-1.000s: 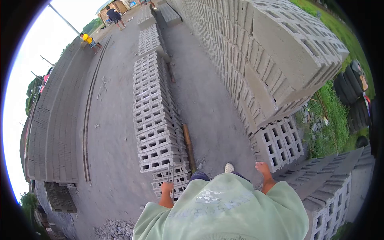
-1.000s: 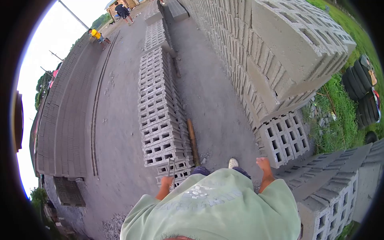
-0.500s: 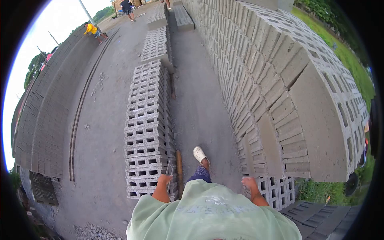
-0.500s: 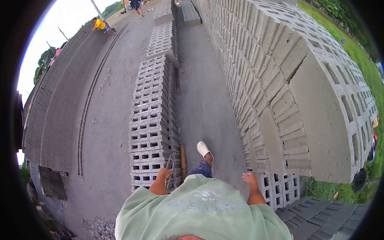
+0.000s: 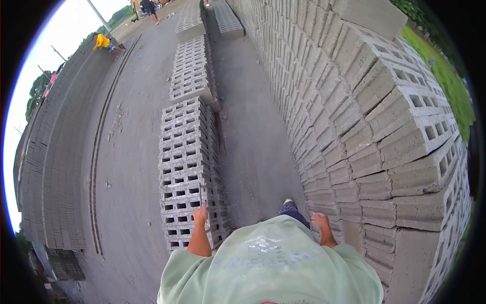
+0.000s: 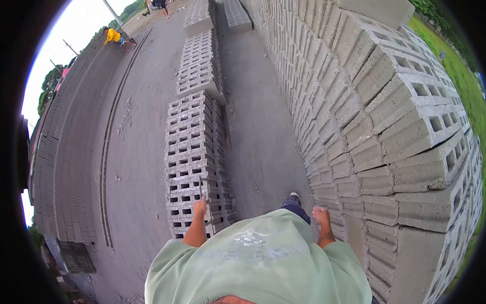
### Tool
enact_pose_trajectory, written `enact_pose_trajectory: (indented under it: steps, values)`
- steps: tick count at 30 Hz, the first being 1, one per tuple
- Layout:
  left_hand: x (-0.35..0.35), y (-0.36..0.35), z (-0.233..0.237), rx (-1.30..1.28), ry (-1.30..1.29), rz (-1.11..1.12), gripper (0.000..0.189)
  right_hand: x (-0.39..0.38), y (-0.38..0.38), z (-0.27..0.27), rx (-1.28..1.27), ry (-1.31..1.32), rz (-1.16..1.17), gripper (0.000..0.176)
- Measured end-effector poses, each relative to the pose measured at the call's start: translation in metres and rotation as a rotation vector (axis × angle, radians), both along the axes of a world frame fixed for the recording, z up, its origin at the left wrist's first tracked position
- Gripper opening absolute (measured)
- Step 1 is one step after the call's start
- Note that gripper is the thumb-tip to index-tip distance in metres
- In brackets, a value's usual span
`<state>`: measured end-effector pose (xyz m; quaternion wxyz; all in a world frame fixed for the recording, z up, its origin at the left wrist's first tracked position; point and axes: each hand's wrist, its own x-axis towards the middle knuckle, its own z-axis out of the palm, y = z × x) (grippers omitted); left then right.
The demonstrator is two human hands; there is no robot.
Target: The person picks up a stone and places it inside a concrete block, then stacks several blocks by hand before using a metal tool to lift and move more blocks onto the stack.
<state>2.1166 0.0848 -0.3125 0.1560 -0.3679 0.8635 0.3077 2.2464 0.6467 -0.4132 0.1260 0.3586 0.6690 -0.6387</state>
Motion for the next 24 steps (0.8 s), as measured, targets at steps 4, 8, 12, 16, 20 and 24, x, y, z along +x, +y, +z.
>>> enact_pose_trajectory:
  steps: [4,8,12,16,20,24]
  values:
    - [-0.081,-0.006,-0.003,-0.074,-0.009,0.031,0.070,-0.093,0.000,-0.009,0.613,-0.007,0.972,0.027]
    - [-0.150,-0.004,0.005,0.045,-0.157,0.101,0.064,-0.214,0.020,-0.029,0.839,0.251,1.305,0.025]
    - [-0.216,0.000,-0.009,-0.335,-0.064,0.006,0.067,-0.375,0.037,-0.047,0.787,0.162,1.373,0.024]
    - [-0.292,0.009,-0.004,-0.383,-0.019,0.214,0.065,-0.601,0.034,0.018,0.070,0.001,0.578,0.025]
    - [-0.356,0.003,-0.034,-0.100,0.061,0.545,0.064,-0.805,-0.013,0.103,0.231,0.209,0.705,0.028]
    - [-0.431,-0.001,-0.062,0.069,0.228,0.800,0.062,-0.937,-0.065,0.135,0.271,0.302,0.744,0.028]
